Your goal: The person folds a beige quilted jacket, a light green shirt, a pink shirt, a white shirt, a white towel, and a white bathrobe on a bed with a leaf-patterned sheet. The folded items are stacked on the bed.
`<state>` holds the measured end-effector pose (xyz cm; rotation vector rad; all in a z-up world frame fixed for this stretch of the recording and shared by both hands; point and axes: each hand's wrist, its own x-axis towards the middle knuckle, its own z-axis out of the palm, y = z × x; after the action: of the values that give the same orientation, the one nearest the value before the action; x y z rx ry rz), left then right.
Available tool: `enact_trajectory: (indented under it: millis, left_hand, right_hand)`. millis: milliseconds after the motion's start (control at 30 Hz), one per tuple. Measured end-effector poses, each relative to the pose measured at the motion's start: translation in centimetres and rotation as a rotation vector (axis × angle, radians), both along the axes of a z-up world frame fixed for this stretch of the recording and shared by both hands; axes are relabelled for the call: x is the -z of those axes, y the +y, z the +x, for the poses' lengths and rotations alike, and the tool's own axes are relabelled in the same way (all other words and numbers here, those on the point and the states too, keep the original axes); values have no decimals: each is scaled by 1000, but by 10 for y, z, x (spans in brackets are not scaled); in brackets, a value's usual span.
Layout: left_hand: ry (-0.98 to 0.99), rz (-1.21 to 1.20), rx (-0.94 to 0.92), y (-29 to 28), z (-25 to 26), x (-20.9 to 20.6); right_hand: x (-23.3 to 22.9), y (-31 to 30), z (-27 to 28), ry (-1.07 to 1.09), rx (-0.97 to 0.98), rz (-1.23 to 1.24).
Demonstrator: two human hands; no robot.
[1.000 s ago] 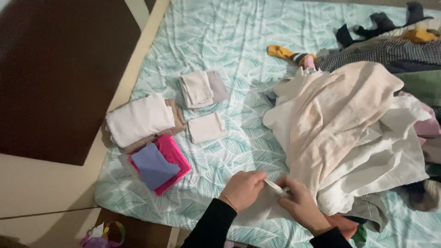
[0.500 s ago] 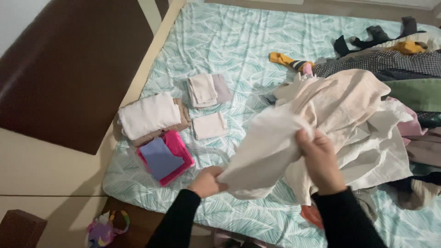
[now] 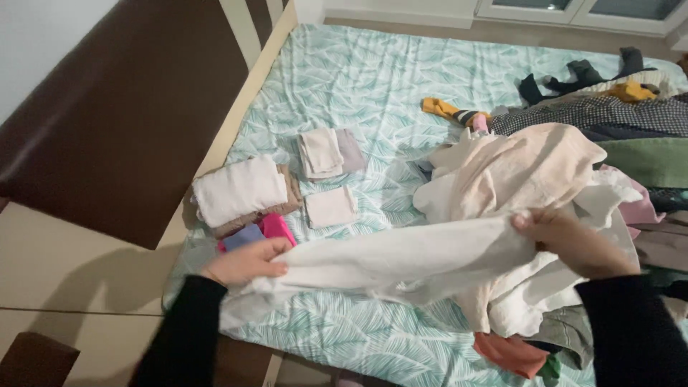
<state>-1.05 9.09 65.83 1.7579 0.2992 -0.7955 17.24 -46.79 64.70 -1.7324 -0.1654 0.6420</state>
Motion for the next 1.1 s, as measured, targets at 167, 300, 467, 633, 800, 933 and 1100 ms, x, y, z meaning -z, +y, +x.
enact_trajectory:
  millis: [167, 300, 467, 633, 800, 933, 1100]
  left_hand:
    - [-679, -716, -801, 6, 28, -115]
    - [-623, -782, -793, -17, 47, -114]
    - [-481, -880, -773, -44, 69, -100]
    - [-350, -963, -775, -57, 72, -77]
    - [-205, -1038, -778, -74, 61, -47]
    - [-95, -1095, -785, -85, 46, -20]
    - [38, -1167, -790, -100, 38, 24]
  right_hand:
    - [-131, 68, -10, -237, -43, 705]
    - [79, 82, 69, 52, -126, 392]
    - [64, 178, -88, 418, -333, 664]
    - [99, 209, -128, 518, -64, 504]
    - [88, 203, -125, 677, 148, 380]
    - [120, 193, -97, 581, 257, 494]
    - [99, 190, -54, 538, 463, 549]
